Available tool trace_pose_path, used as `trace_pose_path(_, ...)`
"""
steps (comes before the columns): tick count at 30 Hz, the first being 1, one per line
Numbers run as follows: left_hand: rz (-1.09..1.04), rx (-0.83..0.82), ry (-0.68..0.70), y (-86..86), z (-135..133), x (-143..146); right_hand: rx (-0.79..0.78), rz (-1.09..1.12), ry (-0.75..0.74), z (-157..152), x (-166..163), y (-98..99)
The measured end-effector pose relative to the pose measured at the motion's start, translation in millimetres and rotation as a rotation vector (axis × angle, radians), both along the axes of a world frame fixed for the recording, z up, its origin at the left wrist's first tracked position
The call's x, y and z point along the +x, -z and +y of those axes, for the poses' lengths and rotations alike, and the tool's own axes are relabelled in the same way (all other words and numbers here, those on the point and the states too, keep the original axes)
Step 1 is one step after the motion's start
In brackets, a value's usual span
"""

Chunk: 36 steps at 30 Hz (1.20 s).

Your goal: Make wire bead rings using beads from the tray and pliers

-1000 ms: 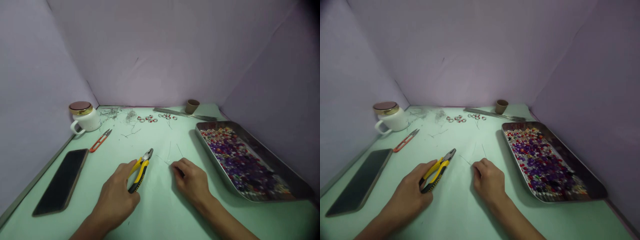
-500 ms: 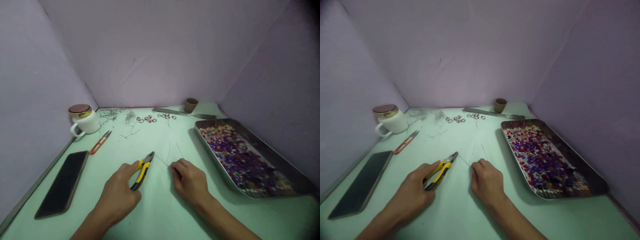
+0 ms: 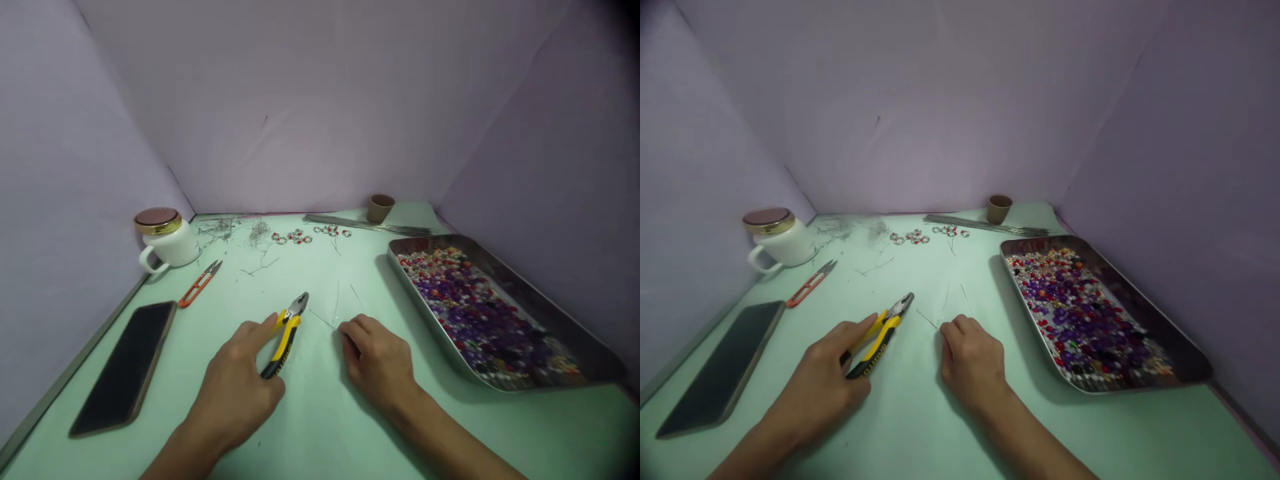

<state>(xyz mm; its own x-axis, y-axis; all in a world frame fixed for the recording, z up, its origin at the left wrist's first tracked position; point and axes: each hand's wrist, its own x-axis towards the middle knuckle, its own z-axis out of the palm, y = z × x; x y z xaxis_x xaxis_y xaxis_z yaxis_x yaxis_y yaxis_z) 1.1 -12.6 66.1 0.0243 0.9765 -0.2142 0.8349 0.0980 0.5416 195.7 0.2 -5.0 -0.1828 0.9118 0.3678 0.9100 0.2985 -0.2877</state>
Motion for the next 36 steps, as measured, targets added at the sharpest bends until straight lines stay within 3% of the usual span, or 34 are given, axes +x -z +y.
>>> trace_pose_path(6, 0.004, -0.044, 0.027, 0.3, 1.7, -4.0, 0.002, -0.006, 0.002, -0.5, -0.4, -1.3)
trace_pose_path(11, -0.259, -0.187, -0.12, -10.9, 5.2, -10.9, 0.0, 0.006, 0.003, 0.6, -0.9, -2.4)
trace_pose_path(17, -0.555, -0.122, -0.159, -4.5, 4.3, -12.9, -0.025, 0.029, 0.023, 0.8, -1.1, -2.3)
trace_pose_path(19, -0.431, -0.085, -0.103, -2.1, 2.9, -10.4, -0.025, 0.03, 0.019, 0.3, -0.9, -2.2)
trace_pose_path(23, 0.177, 0.112, 0.014, 1.1, -2.4, -2.0, -0.021, 0.025, 0.004, 0.7, -0.2, -2.3)
trace_pose_path(25, 0.364, 0.18, 0.083, 3.9, -5.7, 1.4, -0.017, 0.026, 0.0, 1.4, -0.1, -2.1)
trace_pose_path(30, 0.584, 0.401, 0.124, 13.5, -12.1, 2.5, 0.021, 0.052, -0.022, 2.3, -0.3, 0.4)
trace_pose_path(36, 0.64, 0.545, 0.209, 24.2, -12.5, -1.4, 0.057, 0.077, -0.041, 4.9, 0.3, 5.7)
